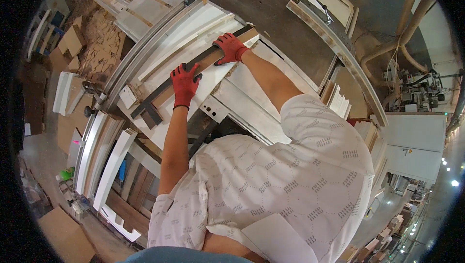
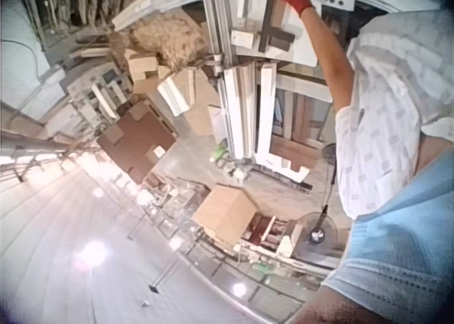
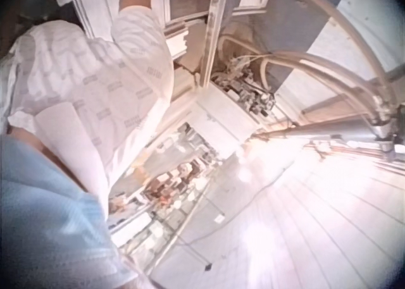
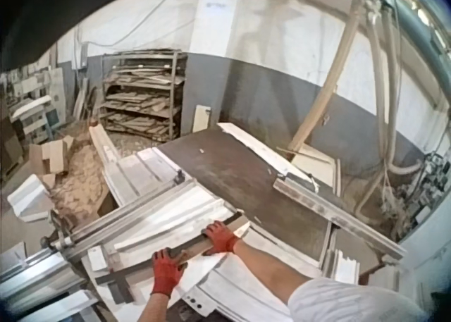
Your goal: Cutting and trimming wooden molding pieces and panels using an industrial sliding table saw.
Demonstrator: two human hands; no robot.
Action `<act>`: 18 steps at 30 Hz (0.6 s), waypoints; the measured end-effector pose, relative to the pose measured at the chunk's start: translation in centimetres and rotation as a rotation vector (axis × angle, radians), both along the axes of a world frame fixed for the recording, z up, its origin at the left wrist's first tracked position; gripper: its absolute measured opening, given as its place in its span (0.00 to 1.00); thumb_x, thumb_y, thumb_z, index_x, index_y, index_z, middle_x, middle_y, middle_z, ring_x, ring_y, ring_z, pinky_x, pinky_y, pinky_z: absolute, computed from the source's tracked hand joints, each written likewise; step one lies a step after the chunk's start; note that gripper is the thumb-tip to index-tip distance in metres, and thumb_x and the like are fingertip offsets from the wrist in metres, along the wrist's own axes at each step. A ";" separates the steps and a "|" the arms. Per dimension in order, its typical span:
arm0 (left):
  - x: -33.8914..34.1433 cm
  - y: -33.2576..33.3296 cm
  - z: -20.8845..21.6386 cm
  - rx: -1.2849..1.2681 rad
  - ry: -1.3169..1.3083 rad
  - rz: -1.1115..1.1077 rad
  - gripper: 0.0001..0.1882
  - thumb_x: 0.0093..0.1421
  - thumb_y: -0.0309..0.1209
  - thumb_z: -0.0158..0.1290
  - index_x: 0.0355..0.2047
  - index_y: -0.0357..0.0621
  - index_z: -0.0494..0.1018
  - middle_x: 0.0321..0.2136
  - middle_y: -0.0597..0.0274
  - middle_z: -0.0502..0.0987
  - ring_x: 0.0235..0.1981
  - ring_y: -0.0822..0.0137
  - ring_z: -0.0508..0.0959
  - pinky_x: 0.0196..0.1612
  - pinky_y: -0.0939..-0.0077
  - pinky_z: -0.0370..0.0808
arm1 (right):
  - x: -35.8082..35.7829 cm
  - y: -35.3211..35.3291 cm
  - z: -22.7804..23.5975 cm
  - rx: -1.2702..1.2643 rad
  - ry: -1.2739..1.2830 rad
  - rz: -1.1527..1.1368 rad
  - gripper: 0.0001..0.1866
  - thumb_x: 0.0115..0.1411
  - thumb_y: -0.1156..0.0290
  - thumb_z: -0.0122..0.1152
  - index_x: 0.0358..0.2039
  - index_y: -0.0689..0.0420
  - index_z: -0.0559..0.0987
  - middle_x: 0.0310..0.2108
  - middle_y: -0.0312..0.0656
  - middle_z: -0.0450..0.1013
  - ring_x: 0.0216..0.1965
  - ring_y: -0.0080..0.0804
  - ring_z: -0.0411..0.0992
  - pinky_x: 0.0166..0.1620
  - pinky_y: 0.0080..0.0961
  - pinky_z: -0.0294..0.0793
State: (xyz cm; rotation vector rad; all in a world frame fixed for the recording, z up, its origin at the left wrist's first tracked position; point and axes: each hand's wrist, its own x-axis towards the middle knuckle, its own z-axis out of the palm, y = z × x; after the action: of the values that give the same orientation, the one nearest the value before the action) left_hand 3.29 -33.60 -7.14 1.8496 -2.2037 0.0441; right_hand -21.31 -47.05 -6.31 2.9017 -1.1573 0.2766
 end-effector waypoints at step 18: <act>-0.3 -0.4 0.9 0.048 0.035 -0.017 0.34 0.49 0.42 0.65 0.58 0.73 0.69 0.55 0.48 0.66 0.57 0.49 0.65 0.62 0.49 0.57 | -1.3 1.2 0.6 -0.016 -0.123 0.044 0.46 0.45 0.37 0.66 0.58 0.55 0.70 0.55 0.50 0.67 0.59 0.48 0.62 0.65 0.46 0.54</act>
State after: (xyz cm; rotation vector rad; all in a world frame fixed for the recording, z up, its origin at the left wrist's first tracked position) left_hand 2.94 -34.01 -6.20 1.8417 -2.2154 -0.0437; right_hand -22.62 -45.88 -5.67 2.9363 -1.1017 0.4687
